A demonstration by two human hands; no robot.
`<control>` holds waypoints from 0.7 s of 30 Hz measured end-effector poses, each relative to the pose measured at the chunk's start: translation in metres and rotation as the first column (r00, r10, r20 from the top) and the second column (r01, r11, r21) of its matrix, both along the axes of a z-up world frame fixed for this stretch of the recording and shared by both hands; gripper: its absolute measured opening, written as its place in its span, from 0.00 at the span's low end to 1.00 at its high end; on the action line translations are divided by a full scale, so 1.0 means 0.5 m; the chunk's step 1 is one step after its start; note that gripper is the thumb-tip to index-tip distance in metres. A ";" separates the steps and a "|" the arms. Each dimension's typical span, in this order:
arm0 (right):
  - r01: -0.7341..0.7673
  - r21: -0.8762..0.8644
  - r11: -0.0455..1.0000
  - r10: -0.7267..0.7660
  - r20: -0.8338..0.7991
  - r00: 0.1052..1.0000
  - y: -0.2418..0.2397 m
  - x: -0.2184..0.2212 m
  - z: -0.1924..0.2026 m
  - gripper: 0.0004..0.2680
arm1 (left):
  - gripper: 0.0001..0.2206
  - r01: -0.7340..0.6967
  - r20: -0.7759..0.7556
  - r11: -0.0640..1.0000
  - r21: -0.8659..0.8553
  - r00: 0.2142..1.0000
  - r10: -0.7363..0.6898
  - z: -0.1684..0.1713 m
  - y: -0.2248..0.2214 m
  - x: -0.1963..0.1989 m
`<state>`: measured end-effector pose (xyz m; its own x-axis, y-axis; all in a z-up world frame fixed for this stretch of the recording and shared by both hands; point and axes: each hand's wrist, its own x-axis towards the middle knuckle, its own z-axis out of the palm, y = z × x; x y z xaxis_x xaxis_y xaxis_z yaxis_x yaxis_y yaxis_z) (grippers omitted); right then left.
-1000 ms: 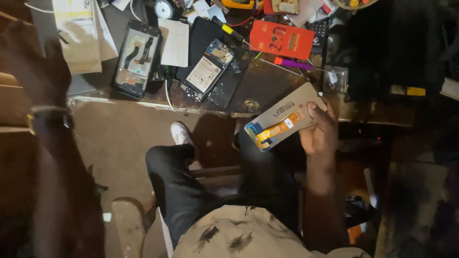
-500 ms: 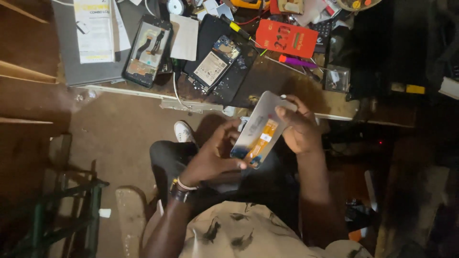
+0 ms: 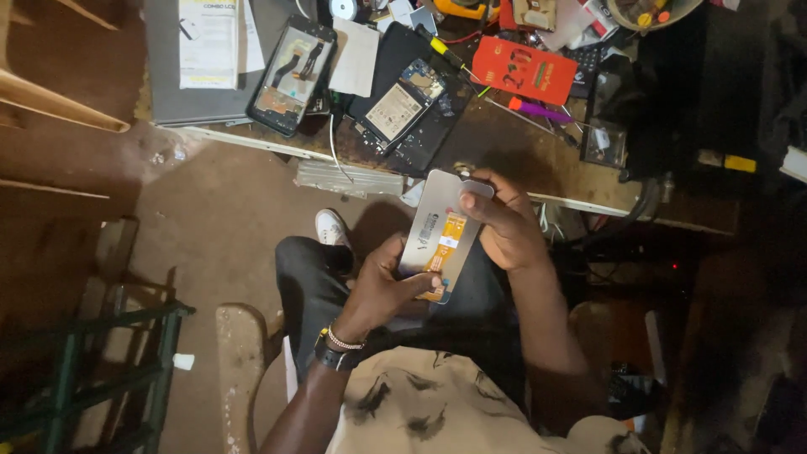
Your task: Unboxing a new mobile phone screen and inspecting it for repair
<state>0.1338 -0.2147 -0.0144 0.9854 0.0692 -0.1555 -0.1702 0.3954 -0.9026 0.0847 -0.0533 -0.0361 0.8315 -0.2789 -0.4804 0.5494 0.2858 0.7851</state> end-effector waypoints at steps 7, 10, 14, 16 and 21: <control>-0.064 0.001 0.998 0.064 0.027 0.998 0.005 0.000 -0.022 0.09 | 0.15 0.016 0.250 1.000 0.012 0.968 -0.019 0.033 0.003 -0.001; -0.166 0.006 0.986 0.164 0.097 0.982 0.009 0.009 0.014 0.09 | 0.14 0.008 0.252 1.000 -0.013 0.968 -0.005 0.028 0.004 0.001; -0.067 -0.366 0.928 0.114 0.107 0.988 -0.048 0.116 0.014 0.12 | 0.13 -0.019 0.255 0.999 0.027 0.967 0.011 0.015 0.022 0.012; 0.058 -0.615 0.787 0.006 0.102 0.995 -0.086 0.209 0.004 0.16 | 0.16 0.008 0.211 0.998 0.059 0.977 -0.020 0.003 0.033 0.016; 0.453 -0.813 0.366 0.048 0.503 0.863 -0.189 0.424 -0.087 0.04 | 0.18 -0.022 0.200 0.992 0.125 0.980 -0.003 -0.025 0.051 0.030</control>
<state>0.3457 -0.3094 -0.0580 0.9164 -0.0716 0.3938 0.2340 -0.7024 -0.6722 0.0998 -0.0276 -0.0487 0.9163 -0.2182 -0.3357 0.3762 0.1818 0.9085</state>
